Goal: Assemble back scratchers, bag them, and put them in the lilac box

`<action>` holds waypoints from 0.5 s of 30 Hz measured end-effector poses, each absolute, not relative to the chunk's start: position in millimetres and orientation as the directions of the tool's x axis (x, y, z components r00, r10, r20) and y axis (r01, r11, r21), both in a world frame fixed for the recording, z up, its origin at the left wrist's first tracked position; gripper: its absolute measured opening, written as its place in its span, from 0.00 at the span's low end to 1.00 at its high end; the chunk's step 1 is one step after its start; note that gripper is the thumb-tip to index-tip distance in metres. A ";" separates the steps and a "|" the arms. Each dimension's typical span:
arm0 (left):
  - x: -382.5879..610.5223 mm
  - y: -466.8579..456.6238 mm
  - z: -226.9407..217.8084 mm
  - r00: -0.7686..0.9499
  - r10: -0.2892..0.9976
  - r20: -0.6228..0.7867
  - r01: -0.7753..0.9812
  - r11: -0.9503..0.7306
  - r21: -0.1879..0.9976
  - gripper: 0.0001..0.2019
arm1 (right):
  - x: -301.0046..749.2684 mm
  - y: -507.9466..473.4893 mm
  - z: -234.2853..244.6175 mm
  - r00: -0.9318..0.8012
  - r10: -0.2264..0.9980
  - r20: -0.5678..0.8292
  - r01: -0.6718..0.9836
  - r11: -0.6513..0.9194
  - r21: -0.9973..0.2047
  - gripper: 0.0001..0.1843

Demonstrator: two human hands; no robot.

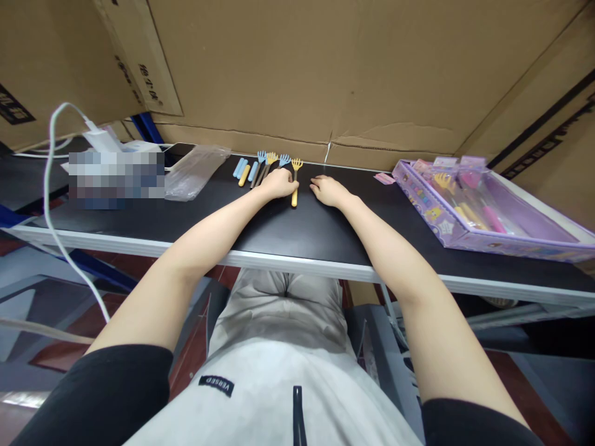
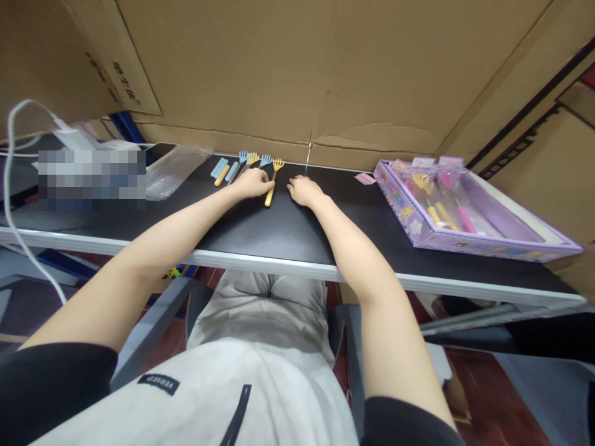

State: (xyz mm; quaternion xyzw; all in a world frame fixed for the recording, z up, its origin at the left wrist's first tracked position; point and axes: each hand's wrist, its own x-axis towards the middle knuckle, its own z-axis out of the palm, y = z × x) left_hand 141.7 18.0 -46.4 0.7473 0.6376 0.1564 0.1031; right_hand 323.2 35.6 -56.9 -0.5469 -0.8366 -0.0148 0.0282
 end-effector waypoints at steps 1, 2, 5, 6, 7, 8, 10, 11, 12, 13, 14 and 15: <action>141.0 16.4 -44.8 0.144 0.986 0.090 0.915 -0.167 0.366 0.15 | 323.3 35.5 -56.6 -0.402 0.914 0.059 0.915 0.403 -0.007 0.29; 140.1 14.6 -43.0 0.148 0.986 0.074 0.909 -0.165 0.382 0.15 | 323.5 35.1 -56.0 -0.404 0.913 0.055 0.915 0.404 -0.006 0.29; 134.7 11.0 -38.4 0.182 0.983 0.027 0.891 -0.176 0.418 0.13 | 323.8 32.1 -52.7 -0.408 0.912 0.030 0.913 0.409 -0.003 0.30; 131.8 11.2 -37.7 0.206 0.978 0.023 0.890 -0.197 0.410 0.13 | 324.1 31.0 -51.3 -0.408 0.913 0.020 0.913 0.408 -0.003 0.30; 128.2 12.4 -37.7 0.234 0.972 0.033 0.894 -0.229 0.385 0.13 | 324.5 30.0 -50.0 -0.405 0.914 0.009 0.914 0.405 -0.004 0.30; 124.3 14.6 -38.3 0.265 0.963 0.055 0.901 -0.268 0.342 0.14 | 325.0 29.2 -48.9 -0.403 0.915 0.000 0.915 0.403 -0.006 0.30; 116.4 21.1 -41.2 0.327 0.939 0.106 0.911 -0.343 0.228 0.14 | 326.5 28.6 -47.5 -0.401 0.916 -0.014 0.916 0.401 -0.009 0.30; 112.8 24.7 -43.1 0.353 0.928 0.123 0.912 -0.370 0.177 0.15 | 327.4 28.6 -47.2 -0.404 0.914 -0.019 0.915 0.404 -0.011 0.31; 109.8 28.1 -44.9 0.372 0.919 0.130 0.911 -0.389 0.140 0.16 | 328.1 28.8 -47.2 -0.409 0.912 -0.022 0.912 0.409 -0.015 0.31; 107.5 30.9 -46.5 0.388 0.913 0.128 0.908 -0.402 0.117 0.17 | 328.7 29.1 -47.3 -0.414 0.910 -0.023 0.910 0.413 -0.017 0.31; 106.0 32.8 -47.6 0.398 0.909 0.121 0.906 -0.410 0.106 0.17 | 329.1 29.3 -47.4 -0.416 0.909 -0.022 0.909 0.416 -0.020 0.31; 105.2 33.9 -48.3 0.402 0.909 0.114 0.905 -0.413 0.101 0.18 | 329.3 29.3 -47.5 -0.417 0.909 -0.019 0.909 0.416 -0.022 0.31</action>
